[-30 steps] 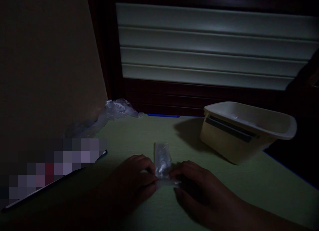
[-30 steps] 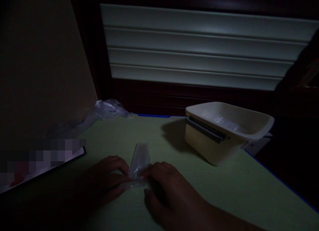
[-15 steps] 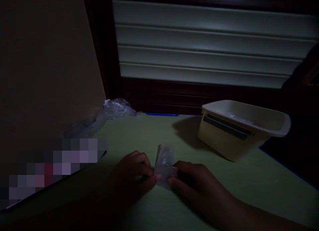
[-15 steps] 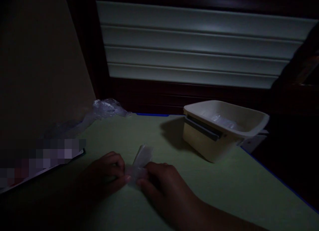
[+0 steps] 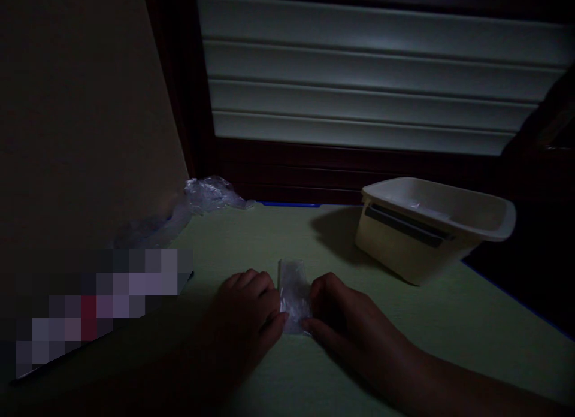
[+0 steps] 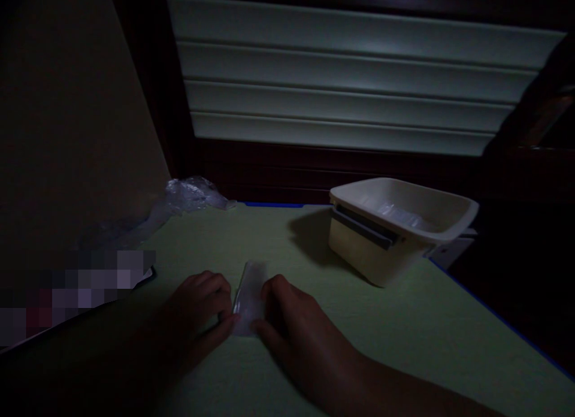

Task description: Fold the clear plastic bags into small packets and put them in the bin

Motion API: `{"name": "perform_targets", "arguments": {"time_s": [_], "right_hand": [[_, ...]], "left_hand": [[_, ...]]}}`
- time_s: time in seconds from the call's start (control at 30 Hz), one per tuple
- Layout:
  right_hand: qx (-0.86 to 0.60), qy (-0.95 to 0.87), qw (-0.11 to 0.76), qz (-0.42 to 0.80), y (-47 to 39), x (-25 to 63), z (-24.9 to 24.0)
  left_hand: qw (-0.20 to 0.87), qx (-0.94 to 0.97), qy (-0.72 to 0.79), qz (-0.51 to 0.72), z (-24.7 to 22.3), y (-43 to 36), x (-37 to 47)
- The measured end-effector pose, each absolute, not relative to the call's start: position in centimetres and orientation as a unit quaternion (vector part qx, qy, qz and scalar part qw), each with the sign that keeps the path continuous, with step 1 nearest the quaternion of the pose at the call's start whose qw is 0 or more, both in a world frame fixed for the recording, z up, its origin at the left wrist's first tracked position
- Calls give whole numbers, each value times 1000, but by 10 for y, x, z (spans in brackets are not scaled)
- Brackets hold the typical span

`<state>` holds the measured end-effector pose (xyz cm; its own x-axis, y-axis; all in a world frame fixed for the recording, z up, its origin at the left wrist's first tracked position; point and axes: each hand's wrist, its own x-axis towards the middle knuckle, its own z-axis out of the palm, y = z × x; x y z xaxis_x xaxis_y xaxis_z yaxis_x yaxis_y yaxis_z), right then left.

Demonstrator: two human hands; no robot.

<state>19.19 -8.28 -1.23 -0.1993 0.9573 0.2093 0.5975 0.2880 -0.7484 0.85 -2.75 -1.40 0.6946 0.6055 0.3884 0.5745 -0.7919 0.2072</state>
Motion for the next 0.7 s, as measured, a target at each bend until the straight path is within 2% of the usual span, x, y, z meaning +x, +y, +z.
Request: {"name": "perform_targets", "arguments": {"time_s": [0.2, 0.37, 0.53, 0.7], "right_hand": [[-485, -791, 316, 197, -81, 190, -8], [-484, -810, 291, 160, -81, 189, -8], [-490, -824, 267, 97, -82, 192, -13], [-444, -844, 301, -21, -86, 200, -11]], "left_hand": [[-8, 925, 313, 214, -8, -35, 11], [-49, 951, 204, 229, -21, -30, 8], [-47, 948, 203, 242, -25, -29, 5], [-44, 945, 223, 237, -18, -32, 4]]}}
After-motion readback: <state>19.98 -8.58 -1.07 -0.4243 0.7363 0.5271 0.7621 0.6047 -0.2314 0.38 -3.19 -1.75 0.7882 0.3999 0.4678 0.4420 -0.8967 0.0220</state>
